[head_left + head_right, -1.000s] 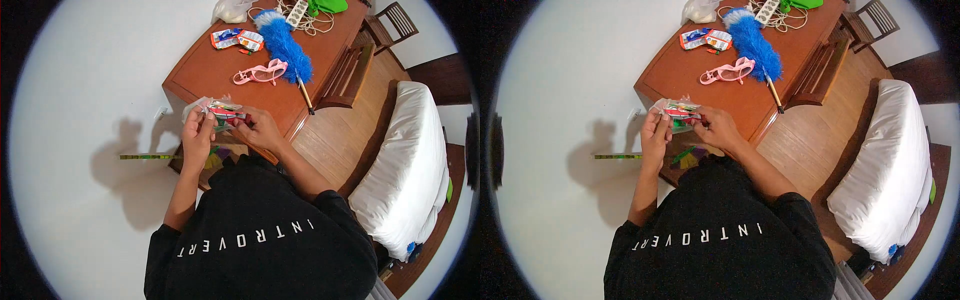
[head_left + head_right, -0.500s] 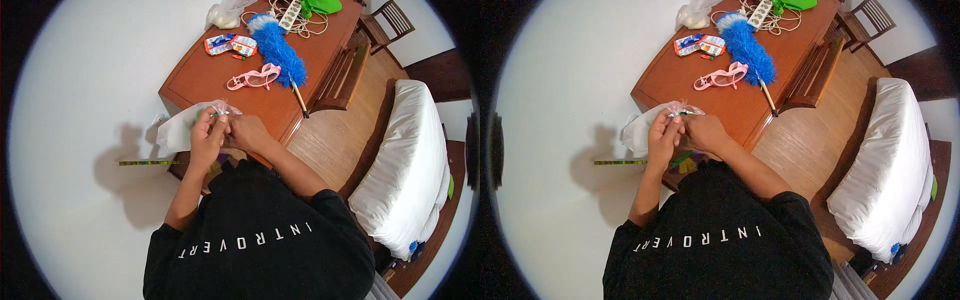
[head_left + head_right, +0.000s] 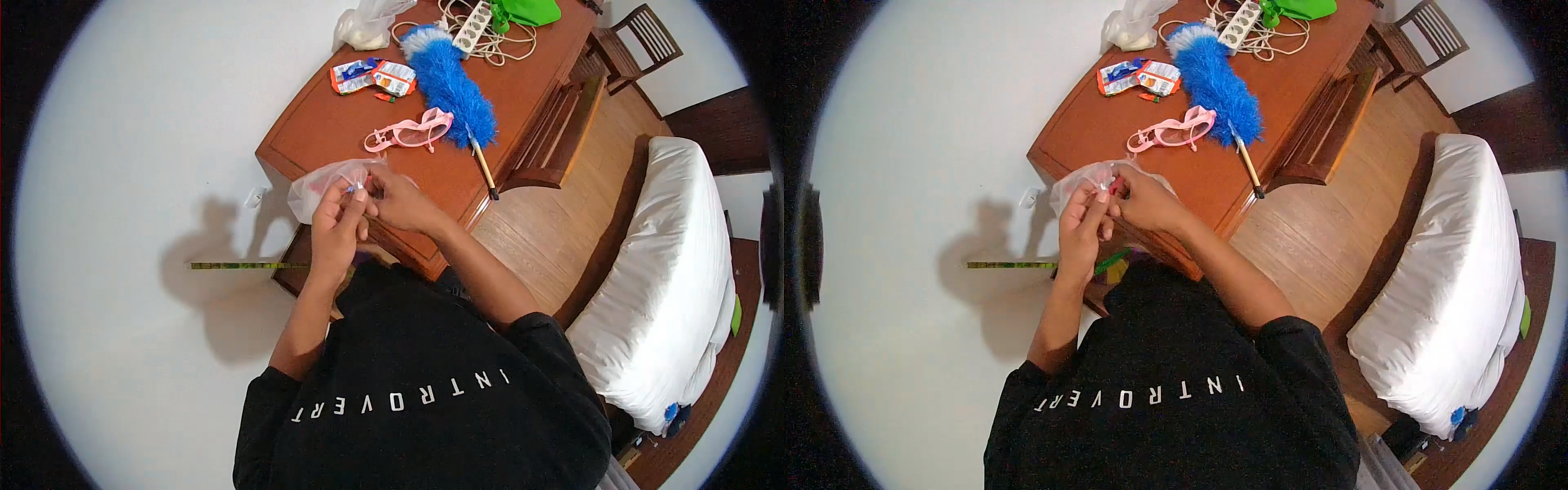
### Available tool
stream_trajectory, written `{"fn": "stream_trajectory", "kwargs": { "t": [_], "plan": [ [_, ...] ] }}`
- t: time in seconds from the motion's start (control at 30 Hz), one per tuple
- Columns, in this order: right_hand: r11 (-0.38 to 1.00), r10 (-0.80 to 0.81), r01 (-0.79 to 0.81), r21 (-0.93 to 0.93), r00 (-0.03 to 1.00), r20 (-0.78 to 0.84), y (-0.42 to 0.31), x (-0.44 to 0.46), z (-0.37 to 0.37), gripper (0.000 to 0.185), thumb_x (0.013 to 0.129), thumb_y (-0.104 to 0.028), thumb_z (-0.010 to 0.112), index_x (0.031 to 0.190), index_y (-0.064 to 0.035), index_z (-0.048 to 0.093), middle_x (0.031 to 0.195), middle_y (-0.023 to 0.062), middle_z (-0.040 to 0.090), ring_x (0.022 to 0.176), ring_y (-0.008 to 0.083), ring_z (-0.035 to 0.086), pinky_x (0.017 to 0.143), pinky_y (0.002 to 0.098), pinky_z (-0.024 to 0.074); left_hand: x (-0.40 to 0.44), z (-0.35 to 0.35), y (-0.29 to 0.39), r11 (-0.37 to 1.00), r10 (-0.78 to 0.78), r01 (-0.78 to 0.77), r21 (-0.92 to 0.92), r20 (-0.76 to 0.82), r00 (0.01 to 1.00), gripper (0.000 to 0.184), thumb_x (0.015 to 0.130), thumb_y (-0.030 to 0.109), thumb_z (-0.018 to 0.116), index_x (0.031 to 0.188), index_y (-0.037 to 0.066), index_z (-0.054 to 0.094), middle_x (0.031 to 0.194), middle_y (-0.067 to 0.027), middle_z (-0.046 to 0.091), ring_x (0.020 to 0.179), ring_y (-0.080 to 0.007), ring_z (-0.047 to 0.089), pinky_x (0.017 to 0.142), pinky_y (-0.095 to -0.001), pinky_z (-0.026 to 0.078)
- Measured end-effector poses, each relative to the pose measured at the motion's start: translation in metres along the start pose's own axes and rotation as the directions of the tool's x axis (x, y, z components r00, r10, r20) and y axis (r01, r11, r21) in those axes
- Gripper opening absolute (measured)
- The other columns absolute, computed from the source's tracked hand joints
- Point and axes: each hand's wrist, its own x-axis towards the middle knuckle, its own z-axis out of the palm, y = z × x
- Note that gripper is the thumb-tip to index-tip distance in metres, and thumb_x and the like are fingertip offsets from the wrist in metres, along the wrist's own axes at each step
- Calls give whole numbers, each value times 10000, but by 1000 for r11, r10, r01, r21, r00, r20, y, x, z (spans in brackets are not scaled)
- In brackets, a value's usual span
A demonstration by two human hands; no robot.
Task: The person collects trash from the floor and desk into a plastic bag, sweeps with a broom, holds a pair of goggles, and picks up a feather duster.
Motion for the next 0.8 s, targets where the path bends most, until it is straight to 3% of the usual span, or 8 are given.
{"fn": "stream_trajectory", "kwargs": {
  "t": [0.03,0.17,0.27,0.33,0.43,0.57,0.67,0.8],
  "plan": [
    [967,-137,155,202,985,-102,16,10,15,260,783,-152,621,994,-12,561,834,139,622,793,191,609,715,356,486,0,-2,2,1000,-22,22,-12,-19,1000,196,924,213,532,1055,69,537,726,8,540,527,-19,396,468,-159,316],
    [972,-138,124,199,989,55,-11,13,21,321,794,-91,564,1098,2,523,822,110,623,770,178,630,672,306,488,7,-12,6,1000,-14,14,-17,-30,999,172,922,222,538,999,69,545,720,12,540,526,-17,396,474,-154,314],
    [999,-46,45,11,996,82,-22,22,29,293,827,-163,561,1071,-2,547,802,133,636,777,239,647,680,345,493,10,-21,11,998,-21,21,-53,-2,1000,141,917,214,545,937,74,544,711,15,536,522,-15,396,468,-155,312],
    [974,120,-106,-201,991,55,-14,33,35,298,839,-238,551,1022,-4,571,828,182,642,832,319,639,715,397,491,15,-32,6,998,18,-19,-68,-11,1000,132,915,207,547,929,76,546,711,17,538,523,-16,404,468,-156,313],
    [936,83,-100,-339,994,-64,-5,48,49,295,828,-272,556,961,-11,592,857,218,631,861,371,614,734,439,475,26,-57,2,998,-2,0,-60,-29,1000,152,912,200,549,981,64,550,746,1,572,524,-19,412,468,-161,324],
    [896,131,-134,-424,991,-34,-7,71,55,275,822,-266,569,948,-24,600,859,214,629,852,366,613,727,449,470,50,-92,1,1000,-12,14,18,-120,993,190,914,197,545,1031,47,543,803,-27,613,536,-31,431,476,-168,344],
    [897,-4,-12,-443,999,-35,-29,81,61,261,820,-257,581,952,-34,603,852,201,630,825,360,613,712,445,467,70,-120,5,994,11,1,109,-111,994,222,908,178,552,1070,28,527,845,-47,633,581,-42,479,489,-182,378],
    [946,-147,135,-296,989,-19,-64,90,58,233,840,-170,604,998,0,598,894,180,642,761,255,621,678,343,472,100,-148,-3,971,125,-98,217,-112,986,239,901,162,562,1076,0,536,853,-39,632,667,-49,525,537,-195,415]
  ]
}}
